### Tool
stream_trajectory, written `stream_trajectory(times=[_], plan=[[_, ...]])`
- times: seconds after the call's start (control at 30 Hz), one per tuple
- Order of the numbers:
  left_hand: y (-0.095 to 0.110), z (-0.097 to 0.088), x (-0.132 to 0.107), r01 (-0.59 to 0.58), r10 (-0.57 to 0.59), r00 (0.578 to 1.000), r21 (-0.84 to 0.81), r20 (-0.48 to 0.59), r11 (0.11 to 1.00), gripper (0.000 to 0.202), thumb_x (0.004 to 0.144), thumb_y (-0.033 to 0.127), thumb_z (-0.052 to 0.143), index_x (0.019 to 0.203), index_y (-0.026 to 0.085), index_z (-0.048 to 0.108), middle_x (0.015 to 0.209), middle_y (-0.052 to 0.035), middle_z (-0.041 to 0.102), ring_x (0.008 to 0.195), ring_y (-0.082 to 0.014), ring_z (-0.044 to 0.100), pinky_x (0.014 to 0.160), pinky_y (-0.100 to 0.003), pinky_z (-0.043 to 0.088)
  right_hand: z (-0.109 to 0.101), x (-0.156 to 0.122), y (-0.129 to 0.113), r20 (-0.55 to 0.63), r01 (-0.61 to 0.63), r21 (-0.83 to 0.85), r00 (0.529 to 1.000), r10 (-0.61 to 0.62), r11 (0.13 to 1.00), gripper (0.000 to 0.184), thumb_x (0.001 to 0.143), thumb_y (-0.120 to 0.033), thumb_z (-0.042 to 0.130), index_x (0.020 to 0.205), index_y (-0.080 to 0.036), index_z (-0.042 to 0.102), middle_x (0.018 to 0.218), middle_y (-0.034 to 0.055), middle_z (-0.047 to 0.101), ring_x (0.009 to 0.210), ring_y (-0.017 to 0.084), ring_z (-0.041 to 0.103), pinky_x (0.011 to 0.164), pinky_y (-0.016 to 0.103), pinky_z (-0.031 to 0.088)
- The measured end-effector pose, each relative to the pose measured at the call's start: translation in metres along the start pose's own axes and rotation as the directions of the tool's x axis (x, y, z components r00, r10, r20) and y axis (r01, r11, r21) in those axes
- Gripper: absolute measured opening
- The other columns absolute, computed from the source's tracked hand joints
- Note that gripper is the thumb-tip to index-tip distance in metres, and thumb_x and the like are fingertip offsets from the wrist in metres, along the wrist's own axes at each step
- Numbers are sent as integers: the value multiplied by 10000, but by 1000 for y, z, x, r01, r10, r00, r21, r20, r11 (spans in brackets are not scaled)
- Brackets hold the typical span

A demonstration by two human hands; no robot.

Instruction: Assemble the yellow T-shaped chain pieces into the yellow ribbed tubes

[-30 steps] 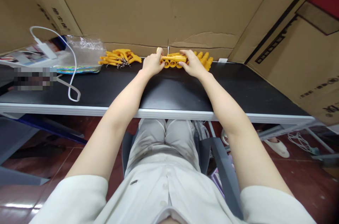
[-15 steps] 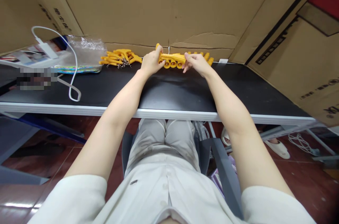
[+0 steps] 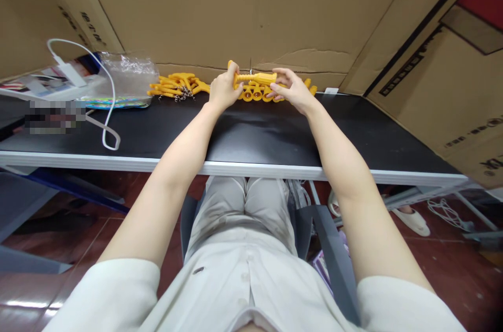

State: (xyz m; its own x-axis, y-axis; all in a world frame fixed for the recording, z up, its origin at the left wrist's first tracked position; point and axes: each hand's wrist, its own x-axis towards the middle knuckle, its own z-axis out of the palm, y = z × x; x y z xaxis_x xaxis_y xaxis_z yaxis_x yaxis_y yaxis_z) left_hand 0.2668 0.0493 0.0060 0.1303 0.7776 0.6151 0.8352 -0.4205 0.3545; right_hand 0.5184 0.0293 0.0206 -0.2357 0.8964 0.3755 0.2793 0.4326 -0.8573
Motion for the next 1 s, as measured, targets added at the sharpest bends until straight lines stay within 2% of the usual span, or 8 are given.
stream_trajectory(times=[0.07,0.2,0.33,0.47,0.6,0.8,0.9,1.0], plan=[[-2,1,0,-19,19,1000,-4,-5,1000,484,923,252,627,1402,321,620,1137,-100,793,1170,-364,736,1005,-462,550,0,0,0,-27,32,-9,999,-32,999,755,773,-804,869,1272,-268,688,1139,45,804,877,208,822,796,338,668],[-1,2,0,-51,51,999,10,5,999,473,922,247,633,1392,298,630,1188,-116,779,1196,-353,726,1023,-450,542,5,0,-6,-77,-62,0,995,62,998,727,823,-931,698,987,-222,692,800,61,769,725,219,788,690,352,678],[0,6,1,-89,89,996,-2,-15,996,451,932,268,621,1383,284,635,1174,-118,777,1190,-353,725,1025,-443,539,10,4,-7,-110,-123,42,986,127,992,822,814,-998,602,963,-194,691,663,63,700,643,230,770,602,335,664],[0,7,1,-91,91,995,-7,-32,996,432,927,287,626,1359,289,646,1148,-108,781,1162,-349,731,1014,-425,541,10,9,-1,-103,-129,80,985,137,988,879,820,-1015,574,1064,-183,714,670,53,691,631,231,766,579,328,651],[-2,7,2,-76,75,997,-16,-23,997,430,926,299,613,1355,290,642,1119,-108,788,1151,-358,733,1010,-440,544,5,9,5,-51,-109,64,992,112,992,864,830,-1016,561,1085,-204,714,757,46,728,648,192,757,665,342,674],[-4,7,3,-67,65,997,-42,-48,997,362,935,313,611,1297,307,639,1097,-97,802,1117,-354,744,990,-436,549,-7,8,7,-43,94,12,995,-93,996,894,648,-842,919,1299,-280,675,1148,61,766,997,251,818,808,356,682],[-3,5,2,-45,44,999,-31,-31,999,357,934,309,614,1290,303,637,1114,-102,799,1127,-357,746,993,-436,548,-7,9,8,-56,97,2,994,-97,995,856,611,-839,940,1198,-268,690,1065,57,777,973,257,811,813,378,687],[-1,3,2,-41,41,999,-17,-29,999,363,932,312,611,1293,296,639,1133,-109,798,1135,-360,742,998,-442,547,-3,8,6,-74,52,-12,996,-53,999,766,698,-923,817,1036,-247,692,858,44,761,822,240,798,760,386,684]])
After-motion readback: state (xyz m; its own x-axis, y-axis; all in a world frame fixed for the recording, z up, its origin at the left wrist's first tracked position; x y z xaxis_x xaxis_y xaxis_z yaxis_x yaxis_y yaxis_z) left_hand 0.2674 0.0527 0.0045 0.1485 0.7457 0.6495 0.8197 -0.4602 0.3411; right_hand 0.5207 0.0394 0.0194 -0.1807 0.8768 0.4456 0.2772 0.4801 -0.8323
